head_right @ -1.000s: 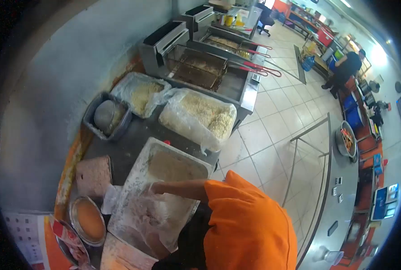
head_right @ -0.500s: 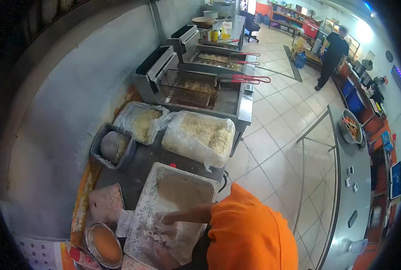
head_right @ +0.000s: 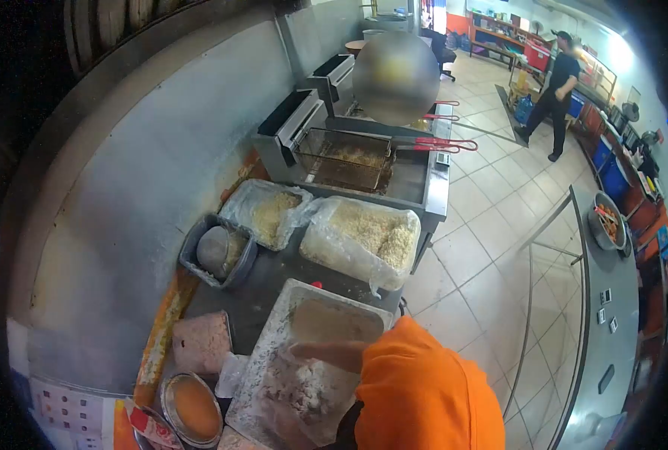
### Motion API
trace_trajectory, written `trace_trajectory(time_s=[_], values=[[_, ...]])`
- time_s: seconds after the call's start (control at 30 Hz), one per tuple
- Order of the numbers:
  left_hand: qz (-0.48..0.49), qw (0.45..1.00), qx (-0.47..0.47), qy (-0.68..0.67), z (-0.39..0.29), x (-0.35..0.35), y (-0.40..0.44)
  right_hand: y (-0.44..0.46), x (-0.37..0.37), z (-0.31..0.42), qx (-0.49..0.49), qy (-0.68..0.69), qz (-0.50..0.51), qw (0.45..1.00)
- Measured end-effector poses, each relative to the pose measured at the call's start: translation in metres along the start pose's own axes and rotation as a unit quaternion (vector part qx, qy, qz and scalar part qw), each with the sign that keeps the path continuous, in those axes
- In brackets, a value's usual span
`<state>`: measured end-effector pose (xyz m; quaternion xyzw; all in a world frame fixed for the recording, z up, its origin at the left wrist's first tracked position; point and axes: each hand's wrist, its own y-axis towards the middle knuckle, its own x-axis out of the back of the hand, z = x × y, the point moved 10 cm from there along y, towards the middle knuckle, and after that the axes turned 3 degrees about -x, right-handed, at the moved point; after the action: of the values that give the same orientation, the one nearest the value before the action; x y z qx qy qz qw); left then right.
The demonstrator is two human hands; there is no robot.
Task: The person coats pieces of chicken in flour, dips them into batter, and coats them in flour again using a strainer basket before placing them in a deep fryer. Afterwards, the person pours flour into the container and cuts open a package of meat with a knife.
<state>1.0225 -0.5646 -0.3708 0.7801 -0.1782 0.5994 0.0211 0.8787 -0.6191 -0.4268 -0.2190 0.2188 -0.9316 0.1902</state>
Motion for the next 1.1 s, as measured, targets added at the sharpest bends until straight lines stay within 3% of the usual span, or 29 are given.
trace_trajectory(time_s=[0.13,0.23,0.33,0.43,0.57,0.63,0.67,0.73,0.77,0.83,0.87,0.9,0.93,0.97,1.03,1.1], values=[[-0.001,1.0,-0.005,-0.005,-0.006,-0.003,0.0,-0.008,-0.064,0.052,0.099,-0.044,0.025,0.994],[-0.007,1.0,-0.016,-0.026,0.007,-0.001,-0.016,-0.02,-0.053,0.036,0.11,-0.027,0.026,0.993],[0.003,0.997,0.002,-0.081,0.023,0.003,-0.05,-0.03,-0.018,-0.037,0.034,0.009,0.056,0.998],[0.021,0.983,0.079,-0.166,0.033,-0.008,-0.074,-0.036,-0.033,-0.058,-0.038,0.015,0.1,0.994],[0.031,0.926,0.175,-0.333,0.035,-0.038,-0.072,-0.064,-0.093,0.021,0.027,0.08,0.122,0.989],[0.03,0.884,0.211,-0.416,0.034,-0.047,-0.074,-0.052,-0.11,0.014,-0.009,0.155,0.19,0.97],[0.028,0.861,0.225,-0.454,0.033,-0.051,-0.075,-0.041,-0.114,-0.006,0.032,0.084,0.18,0.979],[0.022,0.825,0.247,-0.507,0.032,-0.055,-0.076,-0.026,-0.114,-0.031,0.01,0.039,0.156,0.987],[0.014,0.811,0.253,-0.527,0.032,-0.053,-0.073,-0.012,-0.107,-0.041,-0.048,0.061,0.136,0.988],[0.001,0.8,0.256,-0.542,0.034,-0.044,-0.072,-0.013,-0.093,-0.04,-0.035,-0.013,0.075,0.996],[-0.007,0.801,0.256,-0.541,0.037,-0.037,-0.072,-0.022,-0.082,-0.018,0.041,-0.106,0.037,0.993],[-0.013,0.808,0.253,-0.532,0.041,-0.026,-0.072,-0.034,-0.074,0.005,0.113,-0.112,0.05,0.986],[-0.021,0.82,0.249,-0.516,0.044,-0.015,-0.073,-0.048,-0.066,0.029,0.185,-0.115,0.061,0.974],[-0.029,0.835,0.243,-0.492,0.05,0.001,-0.077,-0.066,-0.045,0.045,0.25,-0.033,0.122,0.96],[-0.048,0.867,0.238,-0.436,0.064,0.035,-0.08,-0.044,-0.006,-0.008,0.131,0.119,0.175,0.969],[-0.062,0.883,0.255,-0.388,0.079,0.055,-0.079,-0.012,0.0,-0.064,-0.105,0.252,0.125,0.954]])
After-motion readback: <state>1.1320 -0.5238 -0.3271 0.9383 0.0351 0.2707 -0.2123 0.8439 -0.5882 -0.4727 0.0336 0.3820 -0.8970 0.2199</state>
